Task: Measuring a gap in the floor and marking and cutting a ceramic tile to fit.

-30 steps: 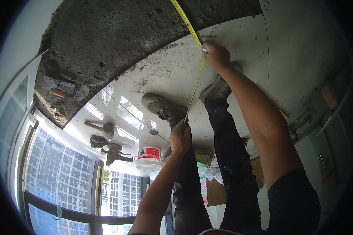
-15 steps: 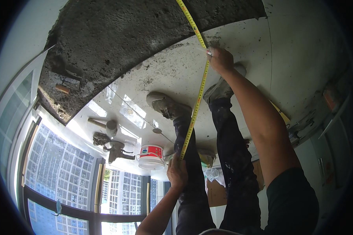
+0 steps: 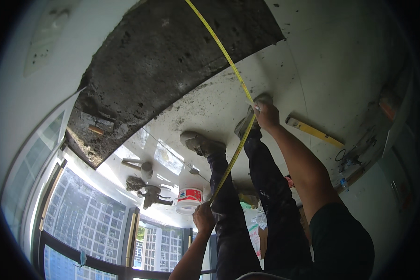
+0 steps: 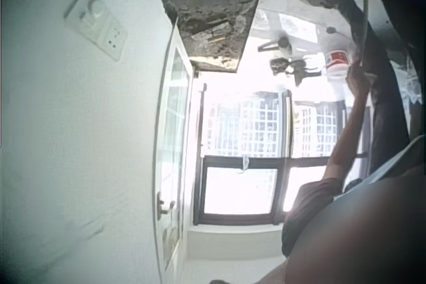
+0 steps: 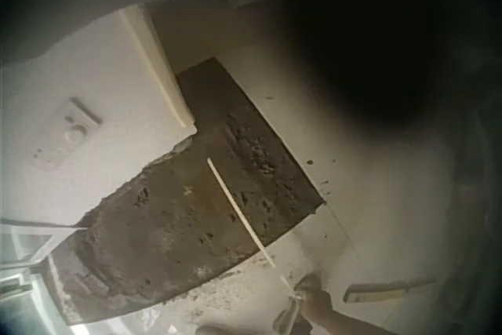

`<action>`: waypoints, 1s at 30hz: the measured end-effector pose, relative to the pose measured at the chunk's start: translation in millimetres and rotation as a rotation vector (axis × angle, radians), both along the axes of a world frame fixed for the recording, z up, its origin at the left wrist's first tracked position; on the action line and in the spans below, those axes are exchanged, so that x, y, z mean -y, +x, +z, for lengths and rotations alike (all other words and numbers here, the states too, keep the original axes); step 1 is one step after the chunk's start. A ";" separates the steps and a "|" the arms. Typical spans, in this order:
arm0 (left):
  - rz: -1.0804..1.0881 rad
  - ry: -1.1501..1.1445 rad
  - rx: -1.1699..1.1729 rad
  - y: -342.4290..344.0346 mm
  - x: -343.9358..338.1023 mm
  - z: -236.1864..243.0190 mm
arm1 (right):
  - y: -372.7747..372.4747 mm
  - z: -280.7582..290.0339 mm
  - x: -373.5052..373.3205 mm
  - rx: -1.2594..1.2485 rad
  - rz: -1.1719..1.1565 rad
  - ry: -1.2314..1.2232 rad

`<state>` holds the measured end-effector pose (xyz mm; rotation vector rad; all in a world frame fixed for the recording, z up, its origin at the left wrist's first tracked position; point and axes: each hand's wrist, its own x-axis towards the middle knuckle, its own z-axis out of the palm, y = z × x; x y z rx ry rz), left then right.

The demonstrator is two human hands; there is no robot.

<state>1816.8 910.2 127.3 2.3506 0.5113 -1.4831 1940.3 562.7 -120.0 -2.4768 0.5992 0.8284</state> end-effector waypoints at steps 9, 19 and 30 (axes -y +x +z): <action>-0.294 -0.161 0.203 89.4 3.7 49.8 | -42.7 123.6 111.8 0.040 -0.269 -0.067; 0.061 -0.394 0.387 270.8 154.7 87.7 | 30.5 214.6 277.6 0.158 -0.444 -0.258; -0.057 -0.584 0.179 294.9 283.2 87.1 | 220.2 281.0 443.1 0.620 -0.767 0.000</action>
